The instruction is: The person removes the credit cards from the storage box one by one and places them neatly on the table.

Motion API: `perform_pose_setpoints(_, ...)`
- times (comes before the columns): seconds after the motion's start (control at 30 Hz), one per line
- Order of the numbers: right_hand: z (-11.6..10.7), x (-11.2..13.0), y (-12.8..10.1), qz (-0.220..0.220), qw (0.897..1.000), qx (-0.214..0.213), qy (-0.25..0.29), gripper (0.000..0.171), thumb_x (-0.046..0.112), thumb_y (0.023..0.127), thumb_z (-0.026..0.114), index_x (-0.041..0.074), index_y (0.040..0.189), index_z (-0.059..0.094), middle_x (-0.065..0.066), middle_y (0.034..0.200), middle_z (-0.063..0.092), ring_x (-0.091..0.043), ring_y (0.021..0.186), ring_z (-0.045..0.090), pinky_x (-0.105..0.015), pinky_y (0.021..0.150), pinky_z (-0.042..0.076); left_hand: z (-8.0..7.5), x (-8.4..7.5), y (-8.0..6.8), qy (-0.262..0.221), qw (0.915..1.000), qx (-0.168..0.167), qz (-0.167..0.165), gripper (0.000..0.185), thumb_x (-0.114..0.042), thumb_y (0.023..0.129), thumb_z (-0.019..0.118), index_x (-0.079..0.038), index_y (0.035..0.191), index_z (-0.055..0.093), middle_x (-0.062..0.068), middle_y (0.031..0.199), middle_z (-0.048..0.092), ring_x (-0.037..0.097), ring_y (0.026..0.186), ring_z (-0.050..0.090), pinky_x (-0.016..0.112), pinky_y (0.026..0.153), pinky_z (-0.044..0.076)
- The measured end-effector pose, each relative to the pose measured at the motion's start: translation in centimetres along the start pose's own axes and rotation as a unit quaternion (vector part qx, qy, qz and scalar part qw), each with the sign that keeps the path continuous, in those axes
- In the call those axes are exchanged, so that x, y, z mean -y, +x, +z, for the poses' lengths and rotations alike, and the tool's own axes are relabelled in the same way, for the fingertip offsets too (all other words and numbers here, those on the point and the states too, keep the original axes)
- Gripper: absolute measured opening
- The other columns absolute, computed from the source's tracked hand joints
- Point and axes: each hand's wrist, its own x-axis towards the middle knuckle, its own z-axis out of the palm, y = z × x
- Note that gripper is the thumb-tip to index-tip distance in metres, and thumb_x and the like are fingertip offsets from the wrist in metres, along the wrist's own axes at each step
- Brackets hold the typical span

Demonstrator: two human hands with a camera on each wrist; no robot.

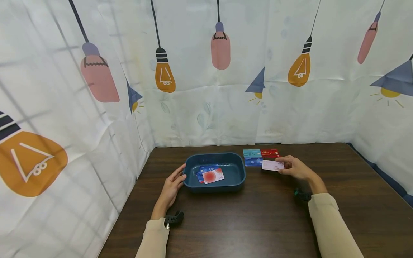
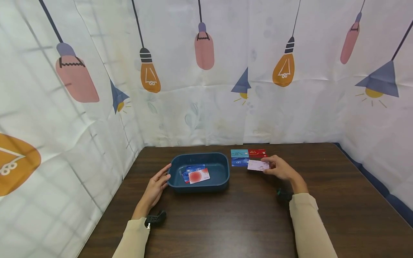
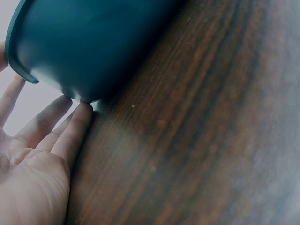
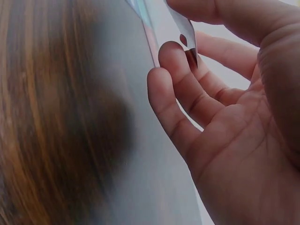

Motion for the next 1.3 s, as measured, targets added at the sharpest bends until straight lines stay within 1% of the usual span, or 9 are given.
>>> perform_pose_setpoints(0.17, -0.2, -0.7, -0.1, 0.013, 1.000, 0.007, -0.008, 0.053, 0.023, 0.093, 0.075, 0.002, 0.139, 0.061, -0.019, 0.119, 0.052, -0.028, 0.100, 0.047, -0.032, 0.076, 0.041, 0.0, 0.1, 0.1, -0.001, 1.0000, 0.002, 0.001, 0.052, -0.022, 0.105, 0.058, -0.020, 0.156, 0.046, 0.009, 0.162, 0.040, 0.025, 0.147, 0.040, 0.020, 0.101, 0.049)
perform_pose_setpoints(0.37, -0.3, -1.0, -0.4, 0.024, 1.000, 0.014, -0.011, 0.054, 0.023, 0.093, 0.076, 0.000, 0.139, 0.060, -0.017, 0.114, 0.051, -0.027, 0.097, 0.046, -0.033, 0.075, 0.039, 0.0, 0.1, 0.1, 0.000, 1.0000, 0.004, 0.003, 0.052, -0.022, 0.105, 0.058, -0.019, 0.156, 0.045, 0.010, 0.163, 0.040, 0.027, 0.148, 0.039, 0.019, 0.100, 0.049)
perform_pose_setpoints(0.53, -0.2, -1.1, -0.7, 0.028, 0.999, 0.015, -0.014, 0.053, 0.021, 0.092, 0.076, -0.001, 0.138, 0.061, -0.015, 0.110, 0.051, -0.026, 0.097, 0.044, -0.033, 0.075, 0.038, 0.0, 0.2, 0.0, 0.006, 1.0000, 0.006, 0.004, 0.052, -0.021, 0.106, 0.057, -0.019, 0.156, 0.044, 0.011, 0.163, 0.039, 0.027, 0.148, 0.039, 0.021, 0.103, 0.048)
perform_pose_setpoints(0.73, -0.2, -1.2, -0.8, 0.035, 0.999, 0.021, -0.022, 0.053, 0.020, 0.093, 0.075, -0.002, 0.138, 0.061, -0.016, 0.109, 0.051, -0.025, 0.095, 0.045, -0.035, 0.075, 0.038, 0.0, 0.2, 0.0, 0.012, 0.9999, 0.008, 0.003, 0.052, -0.021, 0.106, 0.056, -0.019, 0.156, 0.044, 0.010, 0.165, 0.036, 0.027, 0.150, 0.036, 0.022, 0.104, 0.048)
perform_pose_setpoints(0.9, -0.3, -1.1, -0.9, 0.039, 0.998, 0.023, -0.038, 0.053, 0.016, 0.093, 0.074, -0.003, 0.141, 0.058, -0.018, 0.111, 0.051, -0.028, 0.095, 0.045, -0.036, 0.076, 0.039, -0.1, 0.1, 0.1, 0.010, 0.9999, 0.007, 0.004, 0.052, -0.024, 0.105, 0.058, -0.020, 0.156, 0.045, 0.008, 0.165, 0.037, 0.026, 0.149, 0.037, 0.022, 0.104, 0.048)
perform_pose_setpoints(0.97, -0.3, -1.1, -0.9, 0.042, 0.998, 0.021, -0.042, 0.053, 0.015, 0.094, 0.072, -0.001, 0.142, 0.058, -0.021, 0.115, 0.050, -0.031, 0.098, 0.045, -0.040, 0.081, 0.042, -0.1, 0.1, 0.1, 0.009, 0.9999, 0.008, 0.004, 0.052, -0.024, 0.105, 0.058, -0.020, 0.156, 0.045, 0.008, 0.164, 0.037, 0.026, 0.149, 0.039, 0.024, 0.107, 0.048)
perform_pose_setpoints(1.07, -0.2, -1.2, -0.9, 0.048, 0.998, 0.022, -0.042, 0.053, 0.016, 0.095, 0.071, 0.001, 0.143, 0.057, -0.025, 0.125, 0.048, -0.035, 0.104, 0.044, -0.050, 0.089, 0.045, -0.1, 0.1, 0.0, 0.008, 0.9999, 0.008, 0.002, 0.053, -0.025, 0.105, 0.058, -0.021, 0.156, 0.045, 0.008, 0.163, 0.039, 0.026, 0.148, 0.040, 0.025, 0.108, 0.048)
perform_pose_setpoints(1.17, -0.1, -1.4, -0.8, 0.054, 0.998, 0.026, -0.033, 0.053, 0.016, 0.096, 0.070, 0.002, 0.144, 0.056, -0.029, 0.133, 0.044, -0.039, 0.109, 0.041, -0.061, 0.094, 0.042, -0.1, 0.1, 0.0, 0.006, 1.0000, 0.007, 0.001, 0.053, -0.025, 0.105, 0.058, -0.021, 0.156, 0.045, 0.008, 0.163, 0.039, 0.025, 0.148, 0.040, 0.023, 0.105, 0.048)
perform_pose_setpoints(1.3, 0.1, -1.7, -0.8, 0.057, 0.998, 0.027, -0.021, 0.053, 0.017, 0.096, 0.069, 0.003, 0.145, 0.055, -0.031, 0.137, 0.040, -0.045, 0.115, 0.038, -0.068, 0.096, 0.037, -0.1, 0.2, 0.0, 0.004, 1.0000, 0.005, 0.002, 0.053, -0.024, 0.105, 0.058, -0.020, 0.156, 0.045, 0.008, 0.163, 0.038, 0.025, 0.148, 0.039, 0.020, 0.102, 0.048)
